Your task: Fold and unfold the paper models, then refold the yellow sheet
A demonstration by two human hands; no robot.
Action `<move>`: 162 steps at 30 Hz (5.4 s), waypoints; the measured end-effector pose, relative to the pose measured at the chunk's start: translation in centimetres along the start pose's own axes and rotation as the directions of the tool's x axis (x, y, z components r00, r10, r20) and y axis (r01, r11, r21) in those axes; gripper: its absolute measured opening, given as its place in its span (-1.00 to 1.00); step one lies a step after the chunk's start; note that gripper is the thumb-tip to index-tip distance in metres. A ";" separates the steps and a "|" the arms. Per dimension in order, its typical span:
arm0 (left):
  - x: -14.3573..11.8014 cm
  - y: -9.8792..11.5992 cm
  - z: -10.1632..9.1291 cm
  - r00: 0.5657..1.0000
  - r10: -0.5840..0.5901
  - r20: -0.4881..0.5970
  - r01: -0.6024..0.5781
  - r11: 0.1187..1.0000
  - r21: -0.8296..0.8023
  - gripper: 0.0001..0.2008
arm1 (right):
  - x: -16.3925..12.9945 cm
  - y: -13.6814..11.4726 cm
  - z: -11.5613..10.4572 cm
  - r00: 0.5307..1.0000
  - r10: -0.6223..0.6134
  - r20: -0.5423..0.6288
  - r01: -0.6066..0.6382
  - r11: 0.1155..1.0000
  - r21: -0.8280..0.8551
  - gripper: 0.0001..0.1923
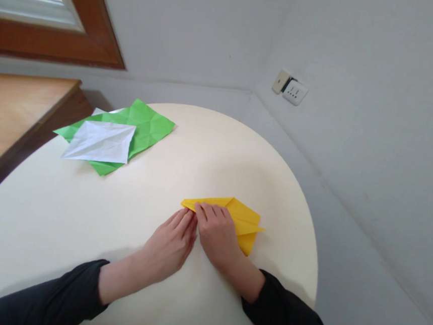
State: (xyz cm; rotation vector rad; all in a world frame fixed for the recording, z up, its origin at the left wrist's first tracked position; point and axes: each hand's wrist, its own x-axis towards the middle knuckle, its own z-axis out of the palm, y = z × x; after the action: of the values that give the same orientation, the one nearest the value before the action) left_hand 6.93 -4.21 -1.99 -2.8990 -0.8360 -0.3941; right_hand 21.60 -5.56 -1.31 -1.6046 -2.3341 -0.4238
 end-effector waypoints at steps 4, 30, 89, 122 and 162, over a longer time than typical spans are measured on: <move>-0.1 0.0 0.1 0.999 -0.012 -0.033 0.012 1.000 -0.019 -0.62 | 0.3 0.4 -0.2 0.999 0.043 -0.006 -0.043 0.997 0.062 -0.75; 0.1 0.1 -0.4 1.000 -0.008 -0.018 0.007 1.000 -0.016 -0.62 | -0.1 -0.7 -0.1 0.997 0.024 0.073 -0.019 0.998 -0.063 -0.72; 0.6 -2.3 -0.5 0.992 0.003 -0.129 -0.025 0.985 -0.170 -0.88 | -1.7 0.7 -0.8 0.989 0.151 0.004 -0.136 0.875 0.464 -0.82; 0.9 -3.3 -0.4 0.988 -0.150 -0.045 0.122 0.917 -0.379 -0.83 | -1.5 1.2 -0.2 0.990 0.137 -0.023 -0.103 0.835 0.540 -0.81; 0.8 -3.4 -1.2 0.903 -0.418 0.097 0.427 0.849 -0.312 -0.70 | -1.7 4.7 -1.2 0.956 0.199 0.217 -0.284 0.815 0.505 -0.72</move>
State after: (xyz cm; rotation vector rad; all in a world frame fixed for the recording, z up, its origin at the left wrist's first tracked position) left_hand 5.51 -1.12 -0.55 -2.9913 -1.5644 -0.5821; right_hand 26.68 -5.83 -0.48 -1.6485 -2.0430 0.3947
